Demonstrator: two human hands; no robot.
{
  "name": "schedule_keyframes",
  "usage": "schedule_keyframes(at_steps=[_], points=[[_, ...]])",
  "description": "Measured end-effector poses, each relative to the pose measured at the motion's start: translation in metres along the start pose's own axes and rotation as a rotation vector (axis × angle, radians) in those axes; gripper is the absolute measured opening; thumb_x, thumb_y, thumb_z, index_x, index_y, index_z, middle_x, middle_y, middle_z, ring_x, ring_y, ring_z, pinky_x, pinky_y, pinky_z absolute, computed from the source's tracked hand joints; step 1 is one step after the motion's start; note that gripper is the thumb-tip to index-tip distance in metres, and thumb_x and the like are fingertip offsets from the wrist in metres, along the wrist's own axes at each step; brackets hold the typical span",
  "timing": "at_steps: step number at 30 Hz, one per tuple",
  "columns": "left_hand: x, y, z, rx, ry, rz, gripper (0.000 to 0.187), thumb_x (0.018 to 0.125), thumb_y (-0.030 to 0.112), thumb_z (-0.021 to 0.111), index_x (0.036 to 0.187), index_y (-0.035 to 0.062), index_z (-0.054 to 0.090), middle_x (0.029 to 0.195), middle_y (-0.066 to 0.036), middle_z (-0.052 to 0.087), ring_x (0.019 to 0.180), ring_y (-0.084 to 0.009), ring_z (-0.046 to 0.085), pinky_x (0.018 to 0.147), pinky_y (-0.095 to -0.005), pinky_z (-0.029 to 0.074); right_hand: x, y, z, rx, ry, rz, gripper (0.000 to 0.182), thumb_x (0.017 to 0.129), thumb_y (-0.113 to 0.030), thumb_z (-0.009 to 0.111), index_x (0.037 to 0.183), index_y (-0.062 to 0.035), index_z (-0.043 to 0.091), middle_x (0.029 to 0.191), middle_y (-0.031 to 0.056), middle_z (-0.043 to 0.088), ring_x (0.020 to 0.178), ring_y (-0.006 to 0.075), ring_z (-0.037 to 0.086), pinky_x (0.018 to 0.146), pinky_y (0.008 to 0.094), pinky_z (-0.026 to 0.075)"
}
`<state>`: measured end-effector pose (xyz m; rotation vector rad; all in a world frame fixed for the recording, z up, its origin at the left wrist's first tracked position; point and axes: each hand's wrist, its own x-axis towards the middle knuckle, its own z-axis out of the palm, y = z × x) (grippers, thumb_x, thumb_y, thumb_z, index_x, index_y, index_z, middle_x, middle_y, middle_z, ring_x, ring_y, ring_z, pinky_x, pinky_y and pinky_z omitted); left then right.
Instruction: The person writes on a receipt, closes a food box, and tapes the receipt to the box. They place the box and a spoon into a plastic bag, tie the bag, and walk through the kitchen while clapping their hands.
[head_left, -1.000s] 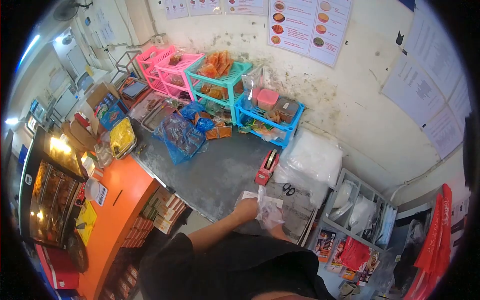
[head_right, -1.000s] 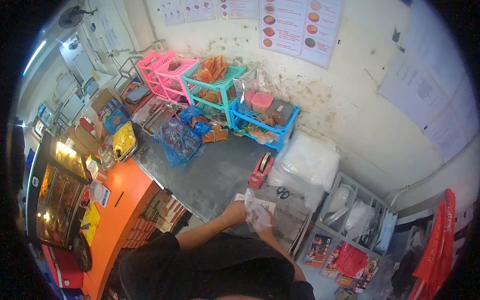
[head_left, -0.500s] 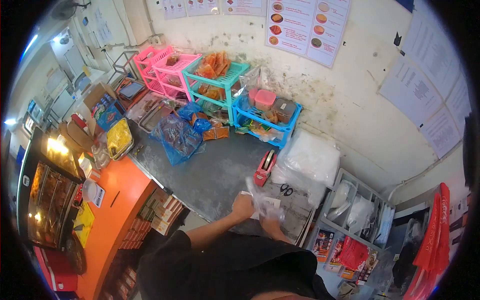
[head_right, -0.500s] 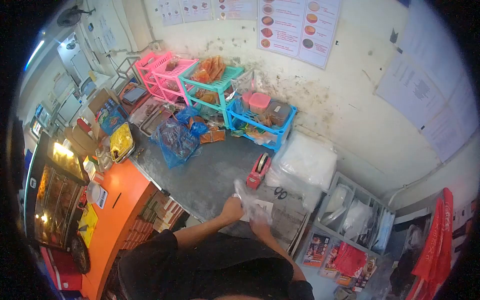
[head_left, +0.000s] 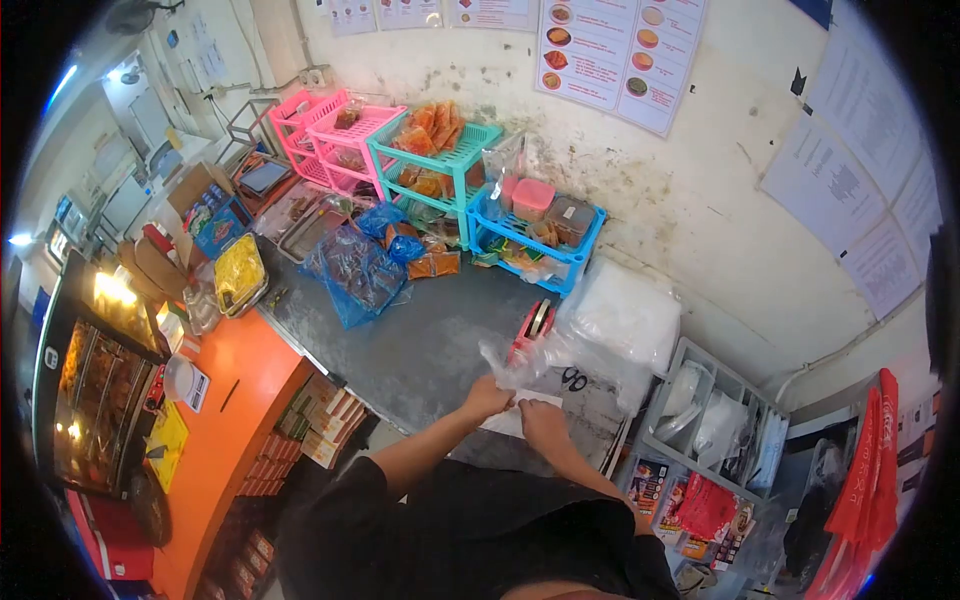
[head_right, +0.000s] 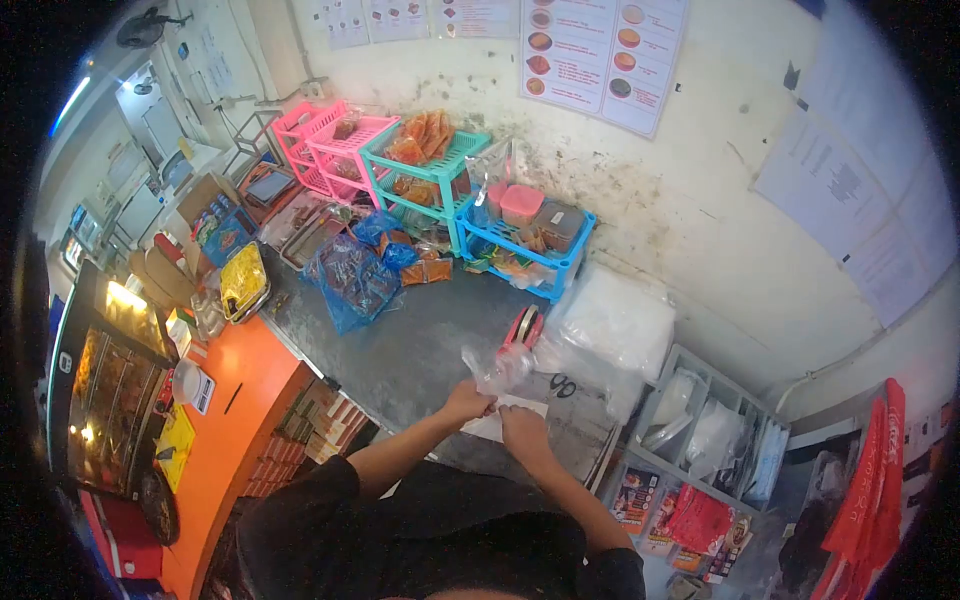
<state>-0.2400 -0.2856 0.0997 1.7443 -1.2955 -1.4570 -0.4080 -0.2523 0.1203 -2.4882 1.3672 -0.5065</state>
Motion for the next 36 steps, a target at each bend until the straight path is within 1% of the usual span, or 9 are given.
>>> schedule_keyframes(at_steps=[5,8,11,14,17,23,27,32,36], points=[[0.011,-0.022,0.017,-0.553,0.064,-0.249,0.038,0.077,0.014,0.071,0.102,-0.0088,0.056,0.077,-0.016,0.069,0.067,-0.0167,0.067,0.056,-0.0303,0.051,-0.012,0.003,0.010,0.148,0.159,-0.021,0.009,0.082,-0.011,0.059,0.083,-0.0026,0.062,0.075,0.0136,0.065,0.067,0.0268,0.064,0.059,0.0408,0.049],[0.000,-0.029,0.016,-0.149,-0.013,0.186,0.046,0.077,0.016,0.072,0.111,-0.0070,0.051,0.079,-0.015,0.070,0.071,-0.0176,0.069,0.057,-0.0307,0.051,-0.015,0.014,0.008,0.710,0.106,0.405,0.010,0.082,-0.011,0.063,0.086,-0.0014,0.063,0.072,0.0103,0.066,0.063,0.0177,0.063,0.059,0.0336,0.049],[-0.006,-0.035,0.021,-0.041,0.051,0.533,0.037,0.077,0.017,0.072,0.104,-0.0040,0.058,0.075,-0.012,0.070,0.069,-0.0173,0.069,0.058,-0.0311,0.052,-0.018,0.028,0.023,0.895,0.030,0.450,0.011,0.084,-0.011,0.064,0.085,-0.0004,0.063,0.070,0.0061,0.065,0.062,0.0108,0.060,0.060,0.0290,0.048],[-0.015,-0.024,0.022,-0.007,0.082,0.375,0.027,0.078,0.022,0.072,0.090,-0.0005,0.065,0.073,-0.011,0.069,0.064,-0.0177,0.068,0.057,-0.0314,0.051,-0.021,0.027,0.023,0.671,0.009,0.325,0.016,0.084,-0.015,0.059,0.090,-0.0017,0.065,0.080,0.0168,0.067,0.070,0.0324,0.065,0.065,0.0384,0.049],[-0.024,0.000,0.019,0.381,0.143,0.245,0.029,0.080,0.028,0.071,0.078,-0.0005,0.067,0.073,-0.012,0.069,0.058,-0.0150,0.065,0.054,-0.0297,0.050,-0.023,0.016,0.009,0.531,-0.005,0.250,0.015,0.085,-0.015,0.057,0.091,-0.0034,0.065,0.081,0.0180,0.065,0.076,0.0361,0.064,0.068,0.0421,0.049],[0.009,-0.034,0.034,-0.501,-0.246,-0.426,0.038,0.087,0.037,0.063,0.081,0.0005,0.068,0.068,-0.008,0.065,0.050,-0.0131,0.056,0.048,-0.0263,0.044,-0.029,0.008,0.019,0.398,0.125,0.177,0.008,0.081,-0.010,0.057,0.082,-0.0038,0.062,0.079,0.0208,0.062,0.077,0.0411,0.059,0.067,0.0459,0.046],[0.002,-0.018,0.029,-0.438,-0.244,-0.142,0.032,0.089,0.032,0.060,0.089,0.0015,0.070,0.070,-0.005,0.064,0.057,-0.0126,0.056,0.053,-0.0249,0.044,-0.036,0.022,0.031,0.394,0.170,0.062,0.009,0.083,-0.010,0.058,0.085,-0.0013,0.061,0.074,0.0183,0.062,0.069,0.0333,0.062,0.062,0.0406,0.047],[0.002,-0.018,0.024,-0.013,-0.304,0.282,0.024,0.084,0.021,0.063,0.098,0.0023,0.071,0.073,-0.006,0.067,0.066,-0.0138,0.062,0.061,-0.0275,0.048,-0.034,0.038,0.041,1.029,0.080,0.456,0.012,0.091,-0.011,0.059,0.087,0.0003,0.062,0.071,0.0016,0.061,0.066,0.0070,0.056,0.059,0.0228,0.045],[-0.004,-0.015,0.026,0.228,-0.186,0.482,0.021,0.078,0.019,0.069,0.093,0.0036,0.069,0.077,-0.011,0.068,0.071,-0.0197,0.065,0.065,-0.0328,0.050,-0.033,0.047,0.046,1.061,0.064,0.499,0.012,0.092,-0.012,0.058,0.088,-0.0008,0.062,0.075,0.0015,0.063,0.066,0.0078,0.058,0.060,0.0219,0.046]])
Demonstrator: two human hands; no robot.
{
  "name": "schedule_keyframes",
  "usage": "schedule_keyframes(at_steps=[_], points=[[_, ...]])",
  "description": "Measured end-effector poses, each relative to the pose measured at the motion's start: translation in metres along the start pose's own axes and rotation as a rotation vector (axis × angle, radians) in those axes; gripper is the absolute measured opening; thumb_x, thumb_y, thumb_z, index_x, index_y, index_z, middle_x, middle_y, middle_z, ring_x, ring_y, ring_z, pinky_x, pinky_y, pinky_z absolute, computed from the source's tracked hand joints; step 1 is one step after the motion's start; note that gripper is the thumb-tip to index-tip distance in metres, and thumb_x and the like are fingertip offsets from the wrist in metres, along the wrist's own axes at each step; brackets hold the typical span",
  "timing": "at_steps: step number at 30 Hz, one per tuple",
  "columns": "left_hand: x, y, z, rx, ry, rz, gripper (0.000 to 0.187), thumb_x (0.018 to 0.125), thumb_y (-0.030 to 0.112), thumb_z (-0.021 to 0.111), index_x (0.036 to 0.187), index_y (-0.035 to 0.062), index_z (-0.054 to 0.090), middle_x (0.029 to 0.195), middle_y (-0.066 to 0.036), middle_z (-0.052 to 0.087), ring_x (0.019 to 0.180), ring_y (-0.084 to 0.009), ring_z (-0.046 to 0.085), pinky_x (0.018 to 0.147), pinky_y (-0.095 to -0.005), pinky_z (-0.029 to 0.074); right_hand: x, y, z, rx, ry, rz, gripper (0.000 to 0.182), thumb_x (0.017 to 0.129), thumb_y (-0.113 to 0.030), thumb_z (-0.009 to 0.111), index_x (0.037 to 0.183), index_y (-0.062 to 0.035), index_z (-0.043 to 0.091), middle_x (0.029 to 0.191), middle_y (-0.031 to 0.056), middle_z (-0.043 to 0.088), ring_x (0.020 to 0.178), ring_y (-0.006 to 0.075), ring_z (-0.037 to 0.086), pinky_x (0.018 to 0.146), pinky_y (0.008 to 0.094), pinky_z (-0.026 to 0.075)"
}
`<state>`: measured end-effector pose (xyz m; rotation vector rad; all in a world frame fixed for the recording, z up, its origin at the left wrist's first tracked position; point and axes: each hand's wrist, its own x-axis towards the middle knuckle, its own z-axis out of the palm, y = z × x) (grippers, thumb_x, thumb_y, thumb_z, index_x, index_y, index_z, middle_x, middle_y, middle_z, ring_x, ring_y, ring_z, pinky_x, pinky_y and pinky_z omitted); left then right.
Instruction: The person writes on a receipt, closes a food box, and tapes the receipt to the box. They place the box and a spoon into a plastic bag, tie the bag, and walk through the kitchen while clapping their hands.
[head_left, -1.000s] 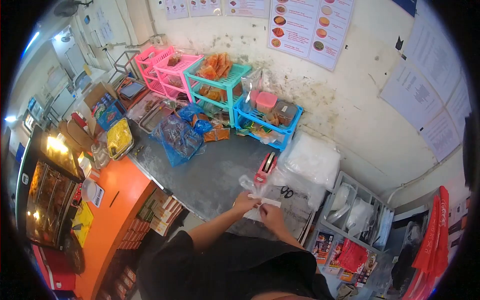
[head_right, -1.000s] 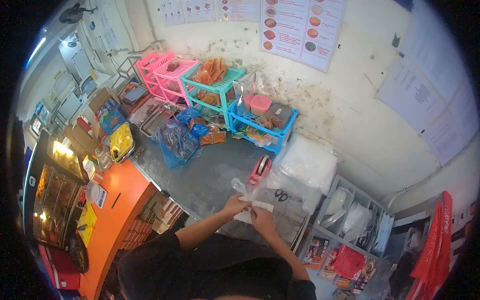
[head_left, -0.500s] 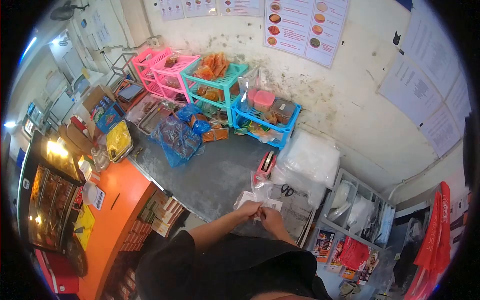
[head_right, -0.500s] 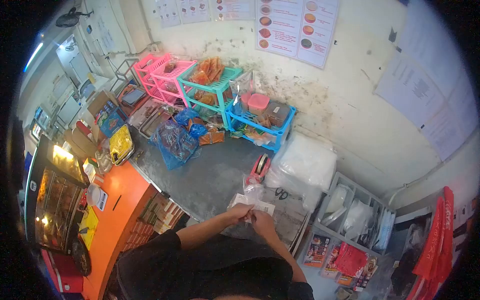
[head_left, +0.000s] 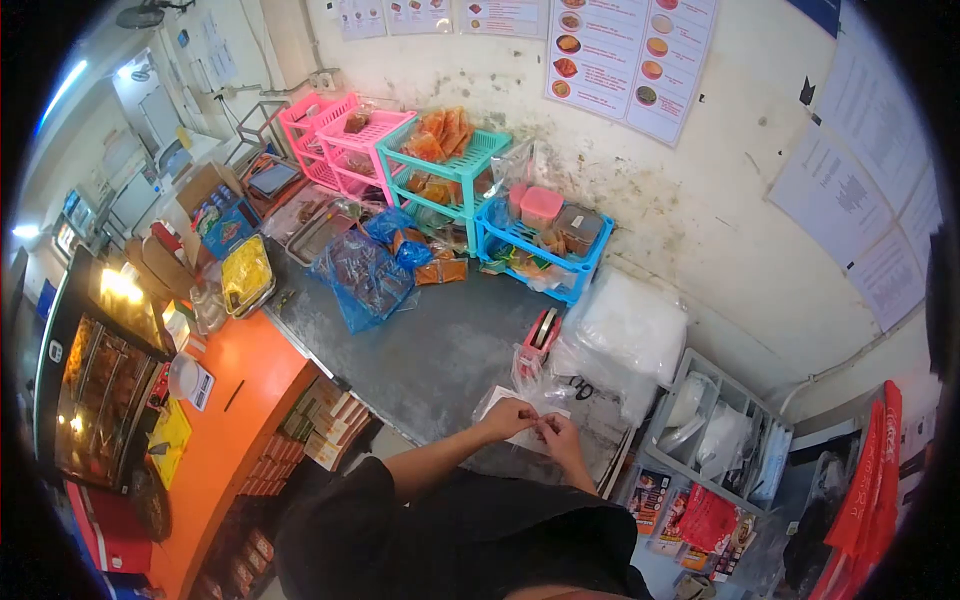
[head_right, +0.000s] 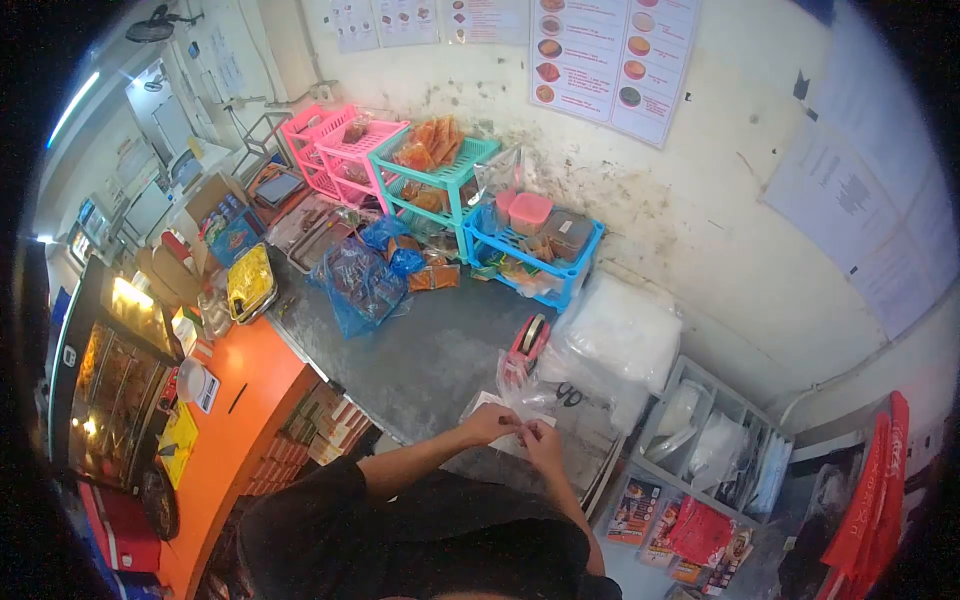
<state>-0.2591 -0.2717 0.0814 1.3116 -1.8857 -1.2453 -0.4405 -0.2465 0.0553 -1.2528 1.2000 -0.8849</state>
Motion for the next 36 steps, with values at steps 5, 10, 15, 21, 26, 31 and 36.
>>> schedule_keyframes(at_steps=[5,10,15,21,26,31,36], points=[[-0.001,-0.001,0.008,0.048,0.051,0.041,0.018,0.077,0.019,0.068,0.083,0.0026,0.065,0.076,-0.013,0.066,0.072,-0.0279,0.064,0.066,-0.0371,0.049,0.000,0.008,-0.001,0.114,0.013,0.044,0.010,0.091,-0.012,0.060,0.091,-0.0024,0.061,0.078,0.0021,0.064,0.067,0.0086,0.059,0.059,0.0221,0.047],[0.000,-0.009,0.011,0.213,0.092,0.222,0.013,0.076,0.017,0.064,0.080,0.0040,0.062,0.074,-0.014,0.062,0.073,-0.0337,0.060,0.065,-0.0420,0.047,0.002,0.006,-0.008,0.223,-0.023,0.087,0.010,0.090,-0.010,0.060,0.094,-0.0006,0.061,0.082,0.0045,0.066,0.072,0.0111,0.062,0.063,0.0230,0.049],[0.003,-0.015,0.002,0.178,0.000,0.224,0.015,0.075,0.019,0.063,0.078,0.0041,0.061,0.072,-0.014,0.060,0.070,-0.0325,0.059,0.062,-0.0421,0.045,0.005,0.003,-0.018,0.309,-0.111,0.156,0.011,0.089,-0.006,0.060,0.097,0.0015,0.062,0.085,0.0069,0.066,0.076,0.0139,0.064,0.071,0.0256,0.053],[0.009,-0.017,-0.005,0.156,-0.103,0.242,0.016,0.073,0.019,0.063,0.075,0.0041,0.057,0.068,-0.013,0.057,0.066,-0.0297,0.057,0.060,-0.0395,0.044,0.007,0.007,-0.020,0.386,-0.087,0.222,0.011,0.089,-0.004,0.060,0.098,0.0015,0.063,0.087,0.0079,0.067,0.077,0.0148,0.065,0.072,0.0267,0.054],[0.006,-0.011,-0.006,0.143,-0.089,0.201,0.016,0.073,0.019,0.062,0.074,0.0040,0.056,0.067,-0.012,0.056,0.065,-0.0292,0.056,0.059,-0.0395,0.043,0.010,0.016,-0.023,0.298,-0.149,0.178,0.013,0.088,-0.005,0.061,0.099,0.0015,0.063,0.088,0.0078,0.067,0.078,0.0140,0.065,0.072,0.0263,0.053],[0.008,-0.020,0.000,0.163,-0.051,0.253,0.015,0.073,0.018,0.062,0.074,0.0039,0.057,0.067,-0.013,0.056,0.067,-0.0299,0.057,0.061,-0.0401,0.044,0.006,-0.002,-0.015,0.306,-0.152,0.136,0.013,0.087,-0.004,0.063,0.098,0.0012,0.063,0.088,0.0072,0.068,0.079,0.0132,0.065,0.072,0.0253,0.053],[0.007,-0.019,-0.001,0.188,-0.074,0.283,0.016,0.073,0.019,0.065,0.075,0.0041,0.058,0.070,-0.013,0.057,0.069,-0.0314,0.058,0.062,-0.0409,0.045,0.011,0.005,-0.018,0.225,-0.215,0.123,0.013,0.087,-0.003,0.062,0.099,0.0010,0.061,0.088,0.0069,0.068,0.079,0.0131,0.065,0.070,0.0247,0.052]])
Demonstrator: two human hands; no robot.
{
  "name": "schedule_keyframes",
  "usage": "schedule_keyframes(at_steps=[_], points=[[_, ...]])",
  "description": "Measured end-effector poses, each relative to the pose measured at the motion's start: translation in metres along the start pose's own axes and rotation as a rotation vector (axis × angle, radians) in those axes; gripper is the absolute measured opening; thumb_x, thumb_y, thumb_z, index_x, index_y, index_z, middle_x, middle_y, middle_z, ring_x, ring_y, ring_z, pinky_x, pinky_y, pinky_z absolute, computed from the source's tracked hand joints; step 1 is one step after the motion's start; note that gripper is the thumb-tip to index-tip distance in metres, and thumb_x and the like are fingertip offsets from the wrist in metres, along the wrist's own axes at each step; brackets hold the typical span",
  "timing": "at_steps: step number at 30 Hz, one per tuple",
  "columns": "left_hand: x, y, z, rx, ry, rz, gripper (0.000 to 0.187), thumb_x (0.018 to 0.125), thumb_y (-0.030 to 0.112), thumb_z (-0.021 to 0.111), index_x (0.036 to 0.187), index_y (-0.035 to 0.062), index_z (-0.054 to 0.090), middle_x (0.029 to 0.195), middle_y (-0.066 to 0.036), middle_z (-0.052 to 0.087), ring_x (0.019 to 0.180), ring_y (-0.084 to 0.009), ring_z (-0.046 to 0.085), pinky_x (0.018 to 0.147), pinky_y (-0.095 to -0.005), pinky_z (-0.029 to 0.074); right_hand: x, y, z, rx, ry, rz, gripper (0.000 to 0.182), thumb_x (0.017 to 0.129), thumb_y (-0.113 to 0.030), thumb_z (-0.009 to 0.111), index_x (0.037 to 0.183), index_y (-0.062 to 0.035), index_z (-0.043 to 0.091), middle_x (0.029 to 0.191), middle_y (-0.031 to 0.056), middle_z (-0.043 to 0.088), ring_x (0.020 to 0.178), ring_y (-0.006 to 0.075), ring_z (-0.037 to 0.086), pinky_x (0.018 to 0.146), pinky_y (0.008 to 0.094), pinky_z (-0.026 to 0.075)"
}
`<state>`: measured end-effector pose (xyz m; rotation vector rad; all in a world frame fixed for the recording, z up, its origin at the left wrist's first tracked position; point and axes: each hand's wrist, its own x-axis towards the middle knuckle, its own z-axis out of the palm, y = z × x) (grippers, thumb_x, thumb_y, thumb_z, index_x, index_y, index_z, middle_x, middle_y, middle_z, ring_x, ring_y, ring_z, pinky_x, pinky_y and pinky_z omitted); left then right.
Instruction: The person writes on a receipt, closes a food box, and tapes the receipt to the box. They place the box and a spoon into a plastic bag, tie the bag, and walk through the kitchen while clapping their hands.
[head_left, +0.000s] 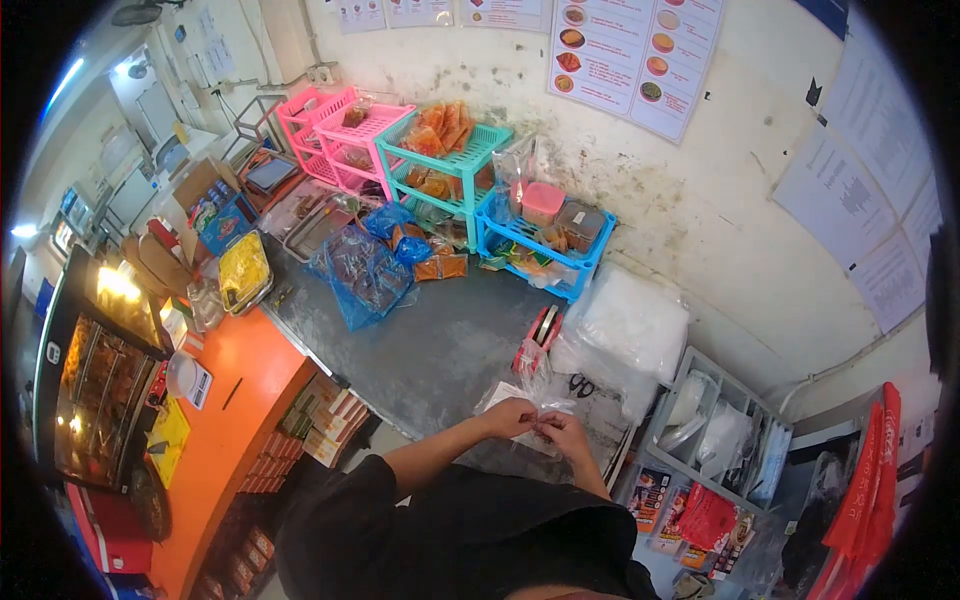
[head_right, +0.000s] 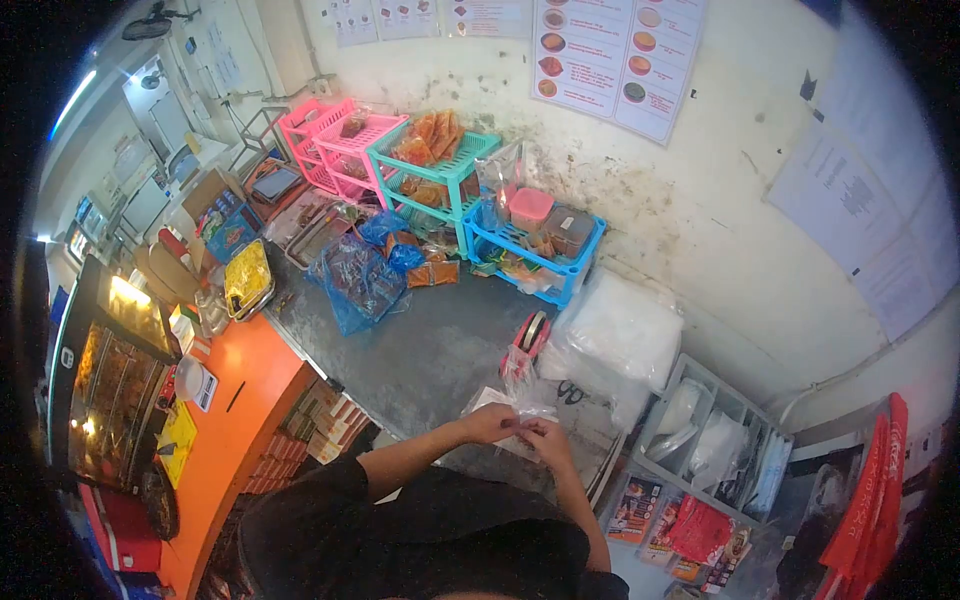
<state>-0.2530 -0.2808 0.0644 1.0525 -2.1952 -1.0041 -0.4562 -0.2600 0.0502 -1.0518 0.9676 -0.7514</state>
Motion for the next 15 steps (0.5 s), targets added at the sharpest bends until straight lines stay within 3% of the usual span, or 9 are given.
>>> schedule_keyframes(at_steps=[6,9,11,15], points=[[-0.007,-0.001,0.009,-0.024,0.076,-0.037,0.019,0.075,0.021,0.068,0.077,0.0040,0.059,0.073,-0.013,0.058,0.073,-0.0331,0.059,0.064,-0.0421,0.045,-0.005,-0.007,0.011,-0.206,0.022,-0.031,0.009,0.089,-0.002,0.057,0.098,0.0011,0.059,0.087,0.0070,0.067,0.077,0.0128,0.064,0.067,0.0240,0.051],[-0.010,0.012,0.009,-0.011,0.140,-0.088,0.017,0.077,0.019,0.066,0.078,0.0038,0.059,0.074,-0.013,0.058,0.075,-0.0334,0.059,0.064,-0.0424,0.045,-0.010,-0.013,0.018,-0.293,0.056,-0.165,0.010,0.089,-0.003,0.055,0.098,0.0004,0.055,0.084,0.0089,0.068,0.076,0.0158,0.066,0.066,0.0264,0.051],[-0.012,0.024,0.008,0.030,0.173,-0.091,0.015,0.077,0.017,0.065,0.080,0.0038,0.059,0.075,-0.013,0.058,0.075,-0.0335,0.059,0.064,-0.0427,0.046,-0.015,-0.018,0.024,-0.603,0.174,-0.213,0.014,0.087,-0.006,0.055,0.099,-0.0019,0.052,0.081,0.0122,0.068,0.074,0.0235,0.068,0.066,0.0322,0.050],[-0.017,0.029,0.014,0.027,0.262,-0.070,0.011,0.076,0.012,0.063,0.082,0.0039,0.059,0.078,-0.013,0.059,0.078,-0.0334,0.058,0.067,-0.0430,0.046,-0.034,-0.024,0.043,-0.802,0.309,-0.267,0.020,0.083,-0.009,0.056,0.101,-0.0039,0.051,0.081,0.0147,0.066,0.076,0.0317,0.066,0.066,0.0371,0.049]])
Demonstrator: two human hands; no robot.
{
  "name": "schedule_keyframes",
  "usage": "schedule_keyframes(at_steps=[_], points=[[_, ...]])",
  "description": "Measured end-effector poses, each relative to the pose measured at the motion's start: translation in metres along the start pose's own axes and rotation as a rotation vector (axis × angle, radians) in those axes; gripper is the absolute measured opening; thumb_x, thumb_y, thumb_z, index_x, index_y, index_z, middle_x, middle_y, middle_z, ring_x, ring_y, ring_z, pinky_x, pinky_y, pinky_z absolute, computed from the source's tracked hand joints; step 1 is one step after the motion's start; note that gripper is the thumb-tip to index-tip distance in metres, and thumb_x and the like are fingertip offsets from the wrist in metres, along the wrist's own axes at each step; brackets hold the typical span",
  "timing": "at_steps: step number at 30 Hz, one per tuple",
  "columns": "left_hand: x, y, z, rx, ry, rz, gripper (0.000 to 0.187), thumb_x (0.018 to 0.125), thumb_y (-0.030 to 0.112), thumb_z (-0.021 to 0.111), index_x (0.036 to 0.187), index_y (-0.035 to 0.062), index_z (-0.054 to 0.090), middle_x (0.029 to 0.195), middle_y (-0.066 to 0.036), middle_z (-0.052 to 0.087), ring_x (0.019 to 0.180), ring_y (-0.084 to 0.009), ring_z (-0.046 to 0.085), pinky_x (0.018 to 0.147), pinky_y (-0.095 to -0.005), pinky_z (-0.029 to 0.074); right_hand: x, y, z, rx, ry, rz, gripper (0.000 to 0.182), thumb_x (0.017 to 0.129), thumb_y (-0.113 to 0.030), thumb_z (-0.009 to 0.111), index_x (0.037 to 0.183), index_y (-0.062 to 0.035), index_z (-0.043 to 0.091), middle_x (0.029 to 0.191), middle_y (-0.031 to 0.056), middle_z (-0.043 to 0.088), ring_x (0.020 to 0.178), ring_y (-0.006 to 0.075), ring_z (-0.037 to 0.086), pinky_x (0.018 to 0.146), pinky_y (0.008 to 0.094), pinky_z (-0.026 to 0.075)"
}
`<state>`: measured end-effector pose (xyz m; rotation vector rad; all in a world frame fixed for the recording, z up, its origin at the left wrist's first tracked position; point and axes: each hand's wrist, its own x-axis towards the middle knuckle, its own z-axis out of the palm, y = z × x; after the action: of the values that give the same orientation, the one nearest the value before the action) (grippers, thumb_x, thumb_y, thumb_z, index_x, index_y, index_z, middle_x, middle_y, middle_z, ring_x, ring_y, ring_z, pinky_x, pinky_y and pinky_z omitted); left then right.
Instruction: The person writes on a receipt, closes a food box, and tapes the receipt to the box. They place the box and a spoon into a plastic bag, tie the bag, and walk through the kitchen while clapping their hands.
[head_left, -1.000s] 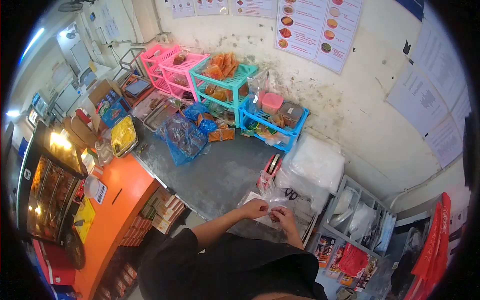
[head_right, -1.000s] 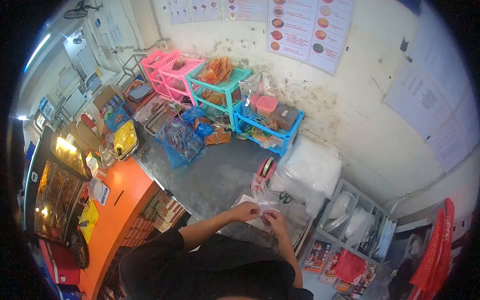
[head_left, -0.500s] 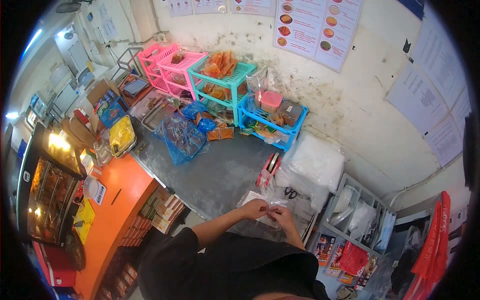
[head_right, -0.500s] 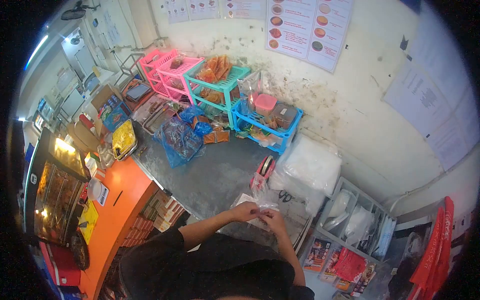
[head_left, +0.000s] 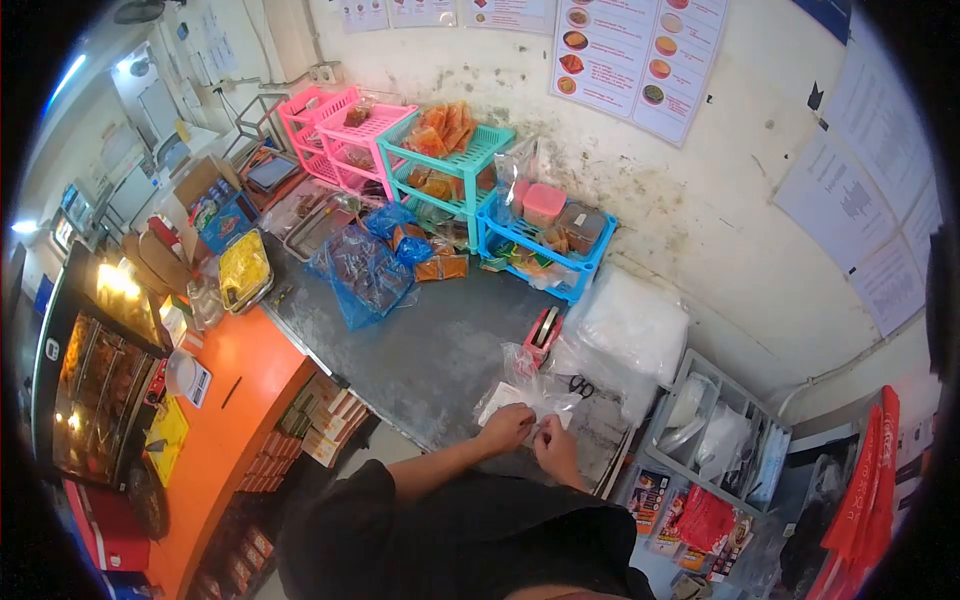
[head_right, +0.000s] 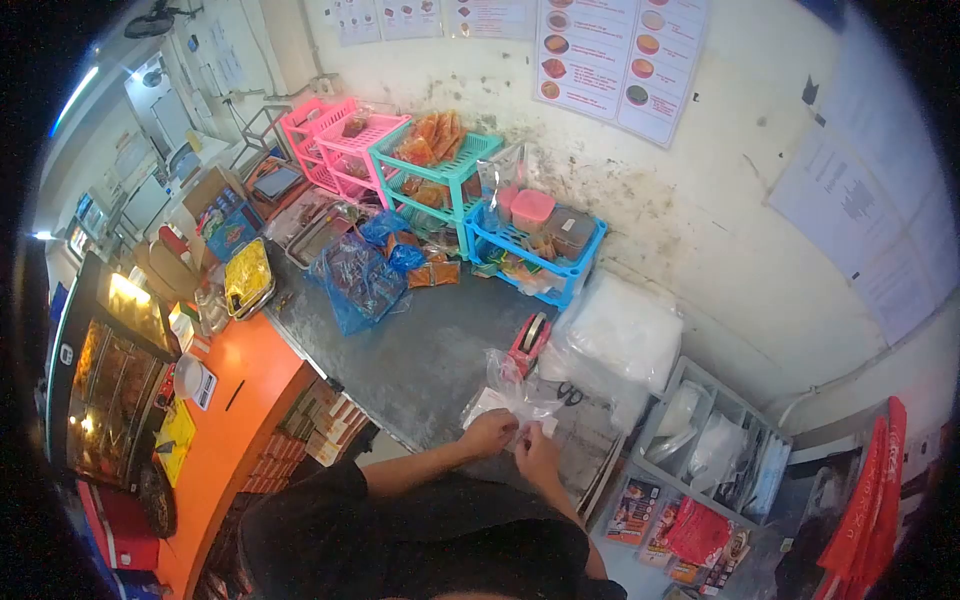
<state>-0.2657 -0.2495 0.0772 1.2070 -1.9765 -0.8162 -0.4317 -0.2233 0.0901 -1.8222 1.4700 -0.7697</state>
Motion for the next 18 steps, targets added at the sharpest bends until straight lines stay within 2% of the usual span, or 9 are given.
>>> schedule_keyframes(at_steps=[2,6,8,12,15,17,18], points=[[-0.001,-0.003,0.000,0.005,0.015,-0.032,0.010,0.076,0.010,0.062,0.083,0.0040,0.059,0.079,-0.013,0.059,0.078,-0.0335,0.058,0.068,-0.0431,0.046,-0.009,-0.008,0.001,0.036,0.006,-0.006,0.023,0.081,-0.010,0.057,0.102,-0.0045,0.050,0.080,0.0155,0.066,0.077,0.0358,0.064,0.067,0.0404,0.048],[0.002,-0.005,-0.002,0.053,0.031,0.022,0.008,0.076,0.009,0.060,0.082,0.0043,0.058,0.080,-0.013,0.058,0.079,-0.0339,0.058,0.069,-0.0432,0.047,-0.010,0.007,0.011,-0.029,0.022,0.077,0.021,0.080,-0.011,0.057,0.100,-0.0034,0.053,0.082,0.0170,0.066,0.079,0.0372,0.063,0.068,0.0428,0.048],[0.002,-0.011,0.002,0.128,0.020,0.038,0.007,0.077,0.010,0.059,0.083,0.0049,0.059,0.082,-0.013,0.059,0.082,-0.0334,0.058,0.070,-0.0437,0.047,-0.002,0.000,0.006,-0.086,-0.006,0.056,0.019,0.082,-0.014,0.053,0.096,-0.0024,0.060,0.086,0.0196,0.065,0.081,0.0393,0.061,0.073,0.0485,0.047],[0.000,-0.015,0.005,0.112,0.034,0.039,0.008,0.077,0.011,0.060,0.083,0.0048,0.060,0.083,-0.013,0.059,0.083,-0.0333,0.058,0.071,-0.0439,0.047,0.007,0.003,0.015,-0.233,0.060,-0.039,0.016,0.081,-0.015,0.055,0.086,-0.0021,0.063,0.085,0.0202,0.065,0.080,0.0398,0.062,0.069,0.0478,0.048],[-0.003,-0.014,0.002,0.086,0.019,0.087,0.008,0.077,0.011,0.060,0.082,0.0038,0.060,0.081,-0.014,0.059,0.082,-0.0339,0.058,0.071,-0.0438,0.047,0.009,-0.005,0.014,-0.361,-0.046,0.009,0.017,0.081,-0.017,0.054,0.083,-0.0032,0.064,0.080,0.0201,0.064,0.078,0.0398,0.061,0.068,0.0493,0.047],[-0.005,-0.010,-0.002,0.035,0.012,0.038,0.007,0.078,0.010,0.059,0.079,0.0023,0.060,0.080,-0.015,0.059,0.081,-0.0350,0.059,0.071,-0.0433,0.047,0.006,-0.009,0.010,-0.305,-0.127,-0.115,0.016,0.079,-0.018,0.055,0.081,-0.0046,0.064,0.075,0.0196,0.063,0.075,0.0397,0.061,0.067,0.0497,0.047],[-0.006,-0.011,-0.002,0.028,-0.015,0.044,0.007,0.078,0.010,0.059,0.079,0.0023,0.060,0.080,-0.015,0.059,0.081,-0.0350,0.059,0.071,-0.0433,0.047,0.004,-0.009,0.009,-0.300,-0.115,-0.090,0.016,0.079,-0.018,0.055,0.081,-0.0046,0.064,0.075,0.0196,0.063,0.075,0.0397,0.061,0.067,0.0497,0.047]])
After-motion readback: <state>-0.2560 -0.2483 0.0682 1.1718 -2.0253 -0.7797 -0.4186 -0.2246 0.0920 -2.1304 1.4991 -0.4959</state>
